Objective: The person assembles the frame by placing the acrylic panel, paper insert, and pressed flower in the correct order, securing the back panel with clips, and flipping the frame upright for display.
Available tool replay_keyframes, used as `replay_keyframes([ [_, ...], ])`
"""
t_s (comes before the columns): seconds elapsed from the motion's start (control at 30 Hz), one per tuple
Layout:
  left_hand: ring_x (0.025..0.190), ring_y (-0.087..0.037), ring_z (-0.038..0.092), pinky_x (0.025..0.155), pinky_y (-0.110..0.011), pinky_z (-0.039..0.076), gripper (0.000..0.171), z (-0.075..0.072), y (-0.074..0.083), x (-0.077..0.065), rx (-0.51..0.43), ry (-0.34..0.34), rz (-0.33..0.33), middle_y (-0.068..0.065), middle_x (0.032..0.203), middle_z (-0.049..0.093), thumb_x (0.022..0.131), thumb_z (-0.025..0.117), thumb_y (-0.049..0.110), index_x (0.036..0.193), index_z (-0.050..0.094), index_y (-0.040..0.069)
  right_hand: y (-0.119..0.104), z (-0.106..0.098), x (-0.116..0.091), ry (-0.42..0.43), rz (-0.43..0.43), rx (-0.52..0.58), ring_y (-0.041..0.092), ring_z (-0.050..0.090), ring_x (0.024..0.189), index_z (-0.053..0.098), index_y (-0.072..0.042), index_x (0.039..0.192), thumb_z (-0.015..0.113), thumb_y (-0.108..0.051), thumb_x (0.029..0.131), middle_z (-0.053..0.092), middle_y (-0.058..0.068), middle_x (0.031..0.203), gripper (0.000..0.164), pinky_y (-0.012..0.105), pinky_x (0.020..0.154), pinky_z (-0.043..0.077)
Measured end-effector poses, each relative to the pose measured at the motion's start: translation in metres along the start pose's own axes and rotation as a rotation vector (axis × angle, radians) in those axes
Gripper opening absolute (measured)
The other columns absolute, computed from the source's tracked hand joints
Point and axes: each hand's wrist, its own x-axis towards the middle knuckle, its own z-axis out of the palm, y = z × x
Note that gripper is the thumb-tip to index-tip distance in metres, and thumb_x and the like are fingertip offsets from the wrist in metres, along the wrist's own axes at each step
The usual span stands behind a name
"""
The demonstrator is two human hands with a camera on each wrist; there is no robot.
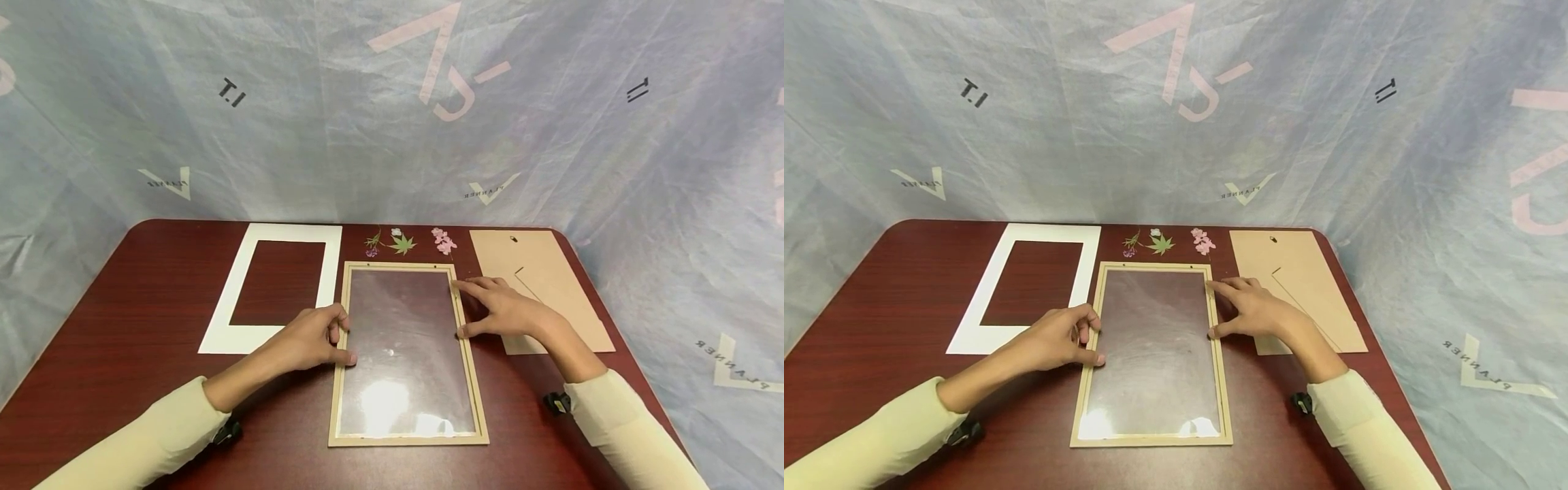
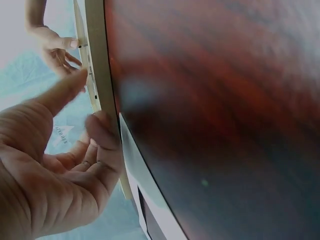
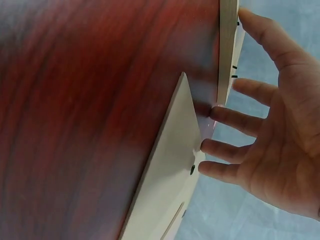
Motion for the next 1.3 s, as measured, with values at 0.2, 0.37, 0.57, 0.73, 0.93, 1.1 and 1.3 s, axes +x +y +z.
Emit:
replay_keyframes([
  [0.2, 0.083, -0.014, 0.055, 0.079, -0.032, 0.049, 0.077, 0.002, 0.000, 0.001, 0.038, -0.019, 0.028, -0.002, 0.093, 0.062, 0.071, 0.108, 0.020, 0.138, 0.074, 0.003, -0.005, 0.004, 0.001, -0.001, -0.005, -0.055, 0.061, 0.040, 0.157, 0.052, -0.023, 0.171, 0.092, -0.060, 0.086, 0.043, 0.030, 0.175, 0.101, 0.080, 0.120, 0.043],
  [0.37, 0.085, -0.014, 0.057, 0.082, -0.034, 0.050, 0.077, 0.004, 0.001, 0.000, 0.058, -0.005, 0.020, -0.001, 0.094, 0.061, 0.070, 0.108, 0.019, 0.138, 0.075, 0.005, -0.008, 0.005, 0.003, -0.001, 0.006, -0.061, 0.062, 0.041, 0.155, 0.054, -0.022, 0.169, 0.093, -0.057, 0.084, 0.043, 0.030, 0.174, 0.100, 0.079, 0.119, 0.044],
  [0.57, 0.081, -0.014, 0.056, 0.077, -0.032, 0.049, 0.074, 0.000, -0.003, 0.001, 0.021, -0.021, 0.026, -0.002, 0.097, 0.064, 0.076, 0.105, 0.023, 0.141, 0.073, 0.007, -0.007, 0.005, 0.001, 0.011, 0.005, -0.055, 0.062, 0.041, 0.154, 0.055, -0.023, 0.168, 0.094, -0.057, 0.083, 0.044, 0.030, 0.173, 0.100, 0.079, 0.118, 0.045],
  [0.73, 0.074, -0.014, 0.058, 0.072, -0.033, 0.049, 0.063, -0.014, -0.012, 0.002, -0.014, 0.021, -0.022, -0.002, 0.097, 0.069, 0.088, 0.098, 0.031, 0.141, 0.072, 0.010, -0.002, 0.006, -0.002, 0.032, -0.001, -0.022, 0.058, 0.041, 0.156, 0.050, -0.027, 0.172, 0.093, -0.062, 0.086, 0.044, 0.027, 0.175, 0.102, 0.078, 0.118, 0.045],
  [0.93, 0.076, -0.016, 0.069, 0.071, -0.033, 0.054, 0.056, -0.051, -0.037, 0.000, -0.057, 0.119, -0.125, -0.004, 0.097, 0.073, 0.098, 0.090, 0.031, 0.143, 0.069, 0.005, 0.003, 0.006, -0.004, 0.040, -0.002, -0.007, 0.056, 0.040, 0.158, 0.049, -0.027, 0.172, 0.091, -0.066, 0.087, 0.044, 0.024, 0.176, 0.103, 0.079, 0.119, 0.044],
  [1.1, 0.087, -0.020, 0.073, 0.074, -0.034, 0.053, 0.057, -0.092, -0.062, -0.006, -0.049, 0.194, -0.255, -0.009, 0.107, 0.073, 0.104, 0.083, 0.036, 0.147, 0.065, 0.004, 0.005, 0.005, -0.004, 0.036, 0.003, -0.006, 0.055, 0.040, 0.159, 0.051, -0.027, 0.171, 0.091, -0.068, 0.086, 0.043, 0.022, 0.177, 0.102, 0.079, 0.121, 0.043],
  [1.3, 0.100, -0.029, 0.066, 0.080, -0.039, 0.051, 0.059, -0.131, -0.090, -0.018, -0.016, 0.276, -0.388, -0.016, 0.122, 0.066, 0.108, 0.077, 0.038, 0.150, 0.061, 0.000, 0.006, 0.005, -0.003, 0.036, -0.008, -0.015, 0.057, 0.041, 0.158, 0.052, -0.026, 0.170, 0.092, -0.068, 0.086, 0.044, 0.024, 0.176, 0.102, 0.079, 0.120, 0.043],
])
